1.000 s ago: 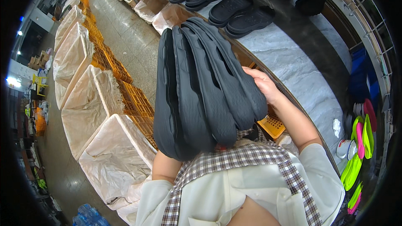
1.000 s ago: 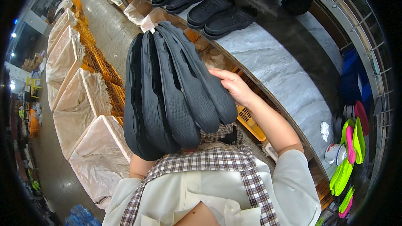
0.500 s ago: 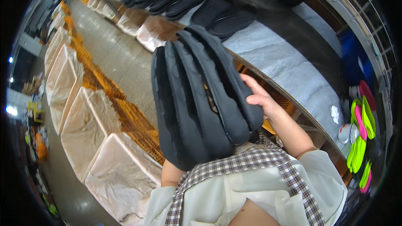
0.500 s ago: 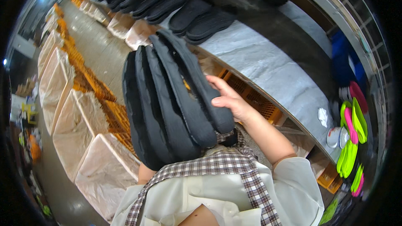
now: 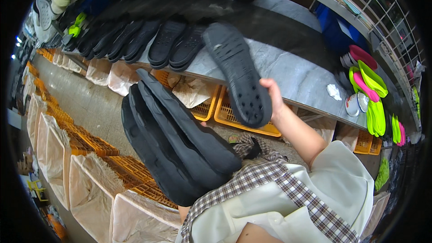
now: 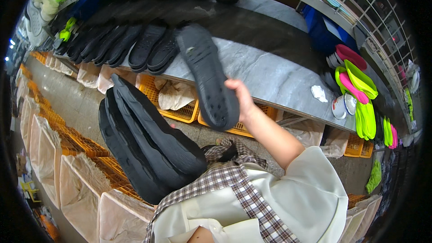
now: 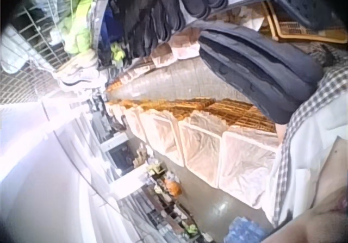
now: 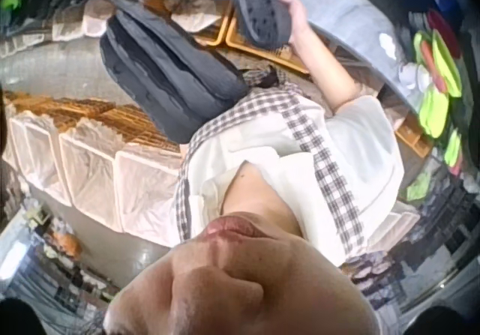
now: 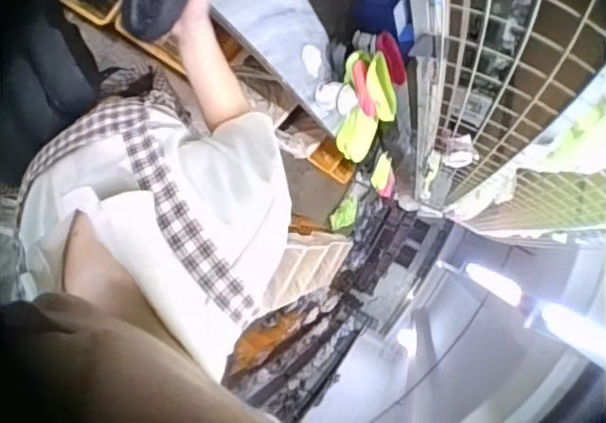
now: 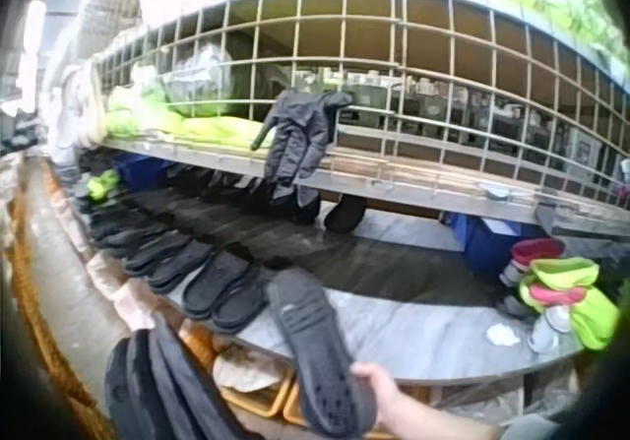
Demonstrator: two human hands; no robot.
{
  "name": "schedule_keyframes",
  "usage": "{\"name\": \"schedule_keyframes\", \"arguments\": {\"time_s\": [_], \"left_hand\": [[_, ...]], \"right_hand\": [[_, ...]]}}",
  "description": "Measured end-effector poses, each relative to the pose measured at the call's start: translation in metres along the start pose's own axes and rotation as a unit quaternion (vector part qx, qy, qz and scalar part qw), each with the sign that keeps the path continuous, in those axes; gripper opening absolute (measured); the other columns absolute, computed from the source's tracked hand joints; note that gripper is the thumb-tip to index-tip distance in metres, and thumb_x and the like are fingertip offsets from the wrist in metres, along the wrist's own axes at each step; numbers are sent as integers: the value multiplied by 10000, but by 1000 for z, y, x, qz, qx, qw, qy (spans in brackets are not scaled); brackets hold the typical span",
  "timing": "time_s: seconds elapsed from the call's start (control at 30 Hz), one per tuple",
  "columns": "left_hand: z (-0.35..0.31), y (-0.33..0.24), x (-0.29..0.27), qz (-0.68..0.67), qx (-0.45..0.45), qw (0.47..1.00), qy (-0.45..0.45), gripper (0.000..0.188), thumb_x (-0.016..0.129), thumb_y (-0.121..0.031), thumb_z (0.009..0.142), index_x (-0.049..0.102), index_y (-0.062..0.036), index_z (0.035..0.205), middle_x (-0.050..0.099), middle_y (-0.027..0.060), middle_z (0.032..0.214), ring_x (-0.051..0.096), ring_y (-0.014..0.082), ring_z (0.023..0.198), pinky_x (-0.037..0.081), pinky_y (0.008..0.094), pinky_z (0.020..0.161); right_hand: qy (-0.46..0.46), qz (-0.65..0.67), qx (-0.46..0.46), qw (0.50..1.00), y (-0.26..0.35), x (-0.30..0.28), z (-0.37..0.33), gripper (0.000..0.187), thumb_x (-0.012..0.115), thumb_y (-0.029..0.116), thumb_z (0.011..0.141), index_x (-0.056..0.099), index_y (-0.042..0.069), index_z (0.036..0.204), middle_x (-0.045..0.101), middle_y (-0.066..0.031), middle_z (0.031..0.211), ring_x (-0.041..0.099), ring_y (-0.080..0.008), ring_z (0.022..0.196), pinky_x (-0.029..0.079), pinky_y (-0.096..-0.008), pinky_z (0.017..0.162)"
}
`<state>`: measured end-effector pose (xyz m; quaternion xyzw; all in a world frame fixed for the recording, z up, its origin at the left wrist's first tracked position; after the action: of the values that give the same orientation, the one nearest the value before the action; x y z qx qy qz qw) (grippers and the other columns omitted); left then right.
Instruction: The person picks up black sandals from a shelf, places them into a plastic bag, and writes on a clipboard. They then move through the aisle and repeatedly pick up stacks of black sandals, inspect them, and place them into yellow crates lined with white bags.
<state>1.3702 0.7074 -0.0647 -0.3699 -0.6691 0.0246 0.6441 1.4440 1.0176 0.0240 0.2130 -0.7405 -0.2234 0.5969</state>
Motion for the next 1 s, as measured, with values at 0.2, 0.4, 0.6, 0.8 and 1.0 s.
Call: {"name": "schedule_keyframes", "arguments": {"time_s": [0.2, 0.4, 0.6, 0.8, 1.0], "left_hand": [[1, 1, 2, -4, 0, 1000, -2, 501, 385, -361, 965, 385, -30, 1340, 454, 141, 1333, 473, 276, 1189, 381, 397, 1016], [0, 9, 9, -29, -8, 1000, -2, 497, 384, -359, 965, 393, -28, 1336, 463, 143, 1327, 480, 276, 1185, 385, 398, 1014], [-2, 29, 19, -99, -29, 994, 20, 494, 383, -357, 965, 402, -26, 1331, 472, 146, 1321, 488, 276, 1180, 389, 398, 1012], [-9, 38, 21, -154, -30, 987, 30, 491, 382, -355, 966, 411, -24, 1327, 481, 148, 1316, 495, 277, 1176, 394, 398, 1010], [-23, 31, -2, -211, -32, 976, 44, 488, 381, -353, 966, 420, -22, 1322, 490, 150, 1310, 503, 277, 1172, 398, 398, 1008]], "right_hand": [[-10, 126, -32, 991, 57, -97, 15, 572, 476, 355, 812, 476, 11, 1269, 511, -257, 1231, 547, -372, 1093, 468, -476, 904], [-245, -119, -108, 956, 66, -152, 31, 291, 523, 133, 820, 546, 44, 1097, 604, -85, 1029, 545, -227, 1015, 415, -361, 924], [-433, -663, -304, 530, 81, -74, 3, 577, 639, 152, 814, 397, -7, 1313, 485, -147, 1219, 467, -216, 1134, 385, -308, 945], [149, -368, 9, 918, -50, 54, 4, 647, 568, 257, 904, 247, 44, 1424, 291, -160, 1431, 346, -243, 1291, 292, -349, 1056], [184, -413, 55, 890, -115, 79, 28, 701, 532, 250, 928, 130, 5, 1448, 241, -160, 1465, 239, -250, 1356, 210, -358, 1098]]}}
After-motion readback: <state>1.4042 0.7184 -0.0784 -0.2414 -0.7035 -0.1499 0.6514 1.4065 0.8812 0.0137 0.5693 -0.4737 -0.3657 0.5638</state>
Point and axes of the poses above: each hand's wrist, its own z-axis towards the middle knuckle, its own x-axis out of the palm, y = z × x, the point moved 5 cm from there along z, towards the middle knuckle
